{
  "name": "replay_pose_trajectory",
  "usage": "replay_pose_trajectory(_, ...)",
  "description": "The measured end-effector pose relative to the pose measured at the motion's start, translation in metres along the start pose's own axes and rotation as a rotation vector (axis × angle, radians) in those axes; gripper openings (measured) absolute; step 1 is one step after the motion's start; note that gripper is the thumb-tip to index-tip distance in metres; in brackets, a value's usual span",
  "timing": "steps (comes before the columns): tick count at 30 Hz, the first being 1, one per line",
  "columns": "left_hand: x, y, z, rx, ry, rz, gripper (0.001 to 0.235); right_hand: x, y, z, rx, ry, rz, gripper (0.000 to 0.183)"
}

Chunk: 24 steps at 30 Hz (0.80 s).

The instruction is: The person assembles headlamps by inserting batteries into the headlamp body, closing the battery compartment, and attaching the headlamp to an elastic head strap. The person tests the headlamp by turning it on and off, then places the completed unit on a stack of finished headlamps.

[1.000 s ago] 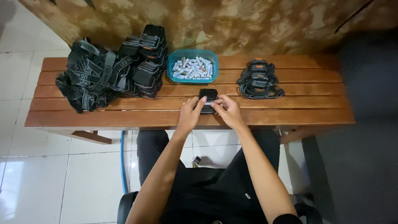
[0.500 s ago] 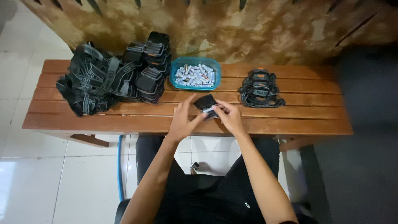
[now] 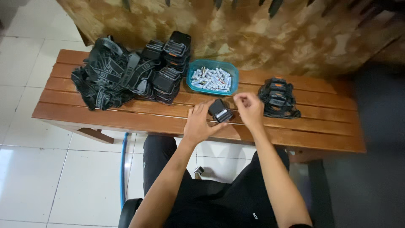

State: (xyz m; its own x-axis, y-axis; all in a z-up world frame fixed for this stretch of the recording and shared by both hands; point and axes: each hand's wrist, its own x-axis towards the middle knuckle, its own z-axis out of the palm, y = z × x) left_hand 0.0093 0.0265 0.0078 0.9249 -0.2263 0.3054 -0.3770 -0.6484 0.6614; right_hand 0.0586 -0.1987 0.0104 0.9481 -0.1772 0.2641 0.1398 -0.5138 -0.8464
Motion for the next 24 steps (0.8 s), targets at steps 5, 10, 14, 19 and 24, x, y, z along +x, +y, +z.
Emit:
replay_pose_trajectory(5, -0.001, -0.002, 0.000, 0.013, 0.012, 0.001, 0.098, 0.056, -0.032, 0.011, -0.308, -0.159, -0.317, 0.004)
replay_pose_trajectory(10, -0.001, -0.002, -0.001, 0.018, 0.015, -0.022, 0.096, 0.091, -0.038, 0.030, -0.593, -0.511, -0.159, 0.015)
replay_pose_trajectory(14, -0.001, -0.002, -0.004, 0.001, 0.030, -0.041, 0.094, 0.110, -0.033, 0.040, -0.626, -0.698, -0.038, 0.017)
replay_pose_trajectory(19, -0.001, -0.001, -0.002, 0.000, 0.028, -0.048, 0.094, 0.109, -0.046, 0.031, -0.662, -0.729, -0.058, 0.015)
replay_pose_trajectory(24, -0.002, 0.000, -0.003, -0.007, 0.026, -0.058, 0.094, 0.115, -0.009, 0.034, -0.419, -0.707, -0.073, 0.023)
